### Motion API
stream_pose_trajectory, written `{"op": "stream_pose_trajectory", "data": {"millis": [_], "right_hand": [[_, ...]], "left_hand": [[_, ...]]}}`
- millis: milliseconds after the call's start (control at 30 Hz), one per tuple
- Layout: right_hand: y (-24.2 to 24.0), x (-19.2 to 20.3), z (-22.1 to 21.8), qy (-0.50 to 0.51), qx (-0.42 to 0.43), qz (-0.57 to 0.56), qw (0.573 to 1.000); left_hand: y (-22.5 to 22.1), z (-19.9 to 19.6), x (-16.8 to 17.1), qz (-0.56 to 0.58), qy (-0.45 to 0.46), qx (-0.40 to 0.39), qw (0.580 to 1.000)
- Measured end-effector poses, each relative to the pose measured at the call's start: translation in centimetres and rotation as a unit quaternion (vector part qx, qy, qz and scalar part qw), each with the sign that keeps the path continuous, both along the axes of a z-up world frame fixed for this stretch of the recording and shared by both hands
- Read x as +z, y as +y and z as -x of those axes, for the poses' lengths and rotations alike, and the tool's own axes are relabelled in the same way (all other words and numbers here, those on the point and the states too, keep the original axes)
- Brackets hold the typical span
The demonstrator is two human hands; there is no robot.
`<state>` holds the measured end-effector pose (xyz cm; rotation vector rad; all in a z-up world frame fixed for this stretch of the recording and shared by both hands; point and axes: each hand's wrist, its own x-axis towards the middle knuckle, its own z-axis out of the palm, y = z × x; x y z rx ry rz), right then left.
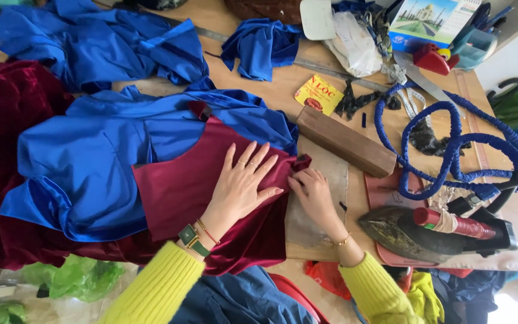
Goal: Ironing and smoothing out blue and red fabric pieces on a work table using a steam iron.
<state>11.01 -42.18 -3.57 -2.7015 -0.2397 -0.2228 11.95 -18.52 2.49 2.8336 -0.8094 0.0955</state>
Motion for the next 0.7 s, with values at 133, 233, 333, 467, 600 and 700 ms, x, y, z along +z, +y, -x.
{"op": "stream_pose_trajectory", "data": {"millis": [133,233,333,467,600,700], "right_hand": [[-0.4,1.3,0.3,-0.02,0.013,-0.04,0.999],[-0.6,3.0,1.1,-0.039,-0.005,0.02,0.999],[-0.3,4.6,2.3,-0.036,-0.03,0.091,0.995],[0.5,8.8,4.7,-0.063,-0.041,0.097,0.992],[-7.0,11.0,7.8,-0.271,-0.046,0.189,0.943],[-12.6,13.9,10.0,-0.046,-0.169,0.304,0.937]], "left_hand": [[0.1,0.1,0.4,-0.003,0.005,0.007,1.0],[0.1,-0.1,0.1,0.003,0.001,0.006,1.0],[-0.1,0.0,-0.3,-0.002,-0.001,0.004,1.0],[0.5,1.7,1.3,0.017,-0.038,0.014,0.999],[2.3,5.0,0.5,0.022,-0.051,0.093,0.994],[4.9,8.4,-0.3,-0.012,-0.192,0.149,0.97]]}}
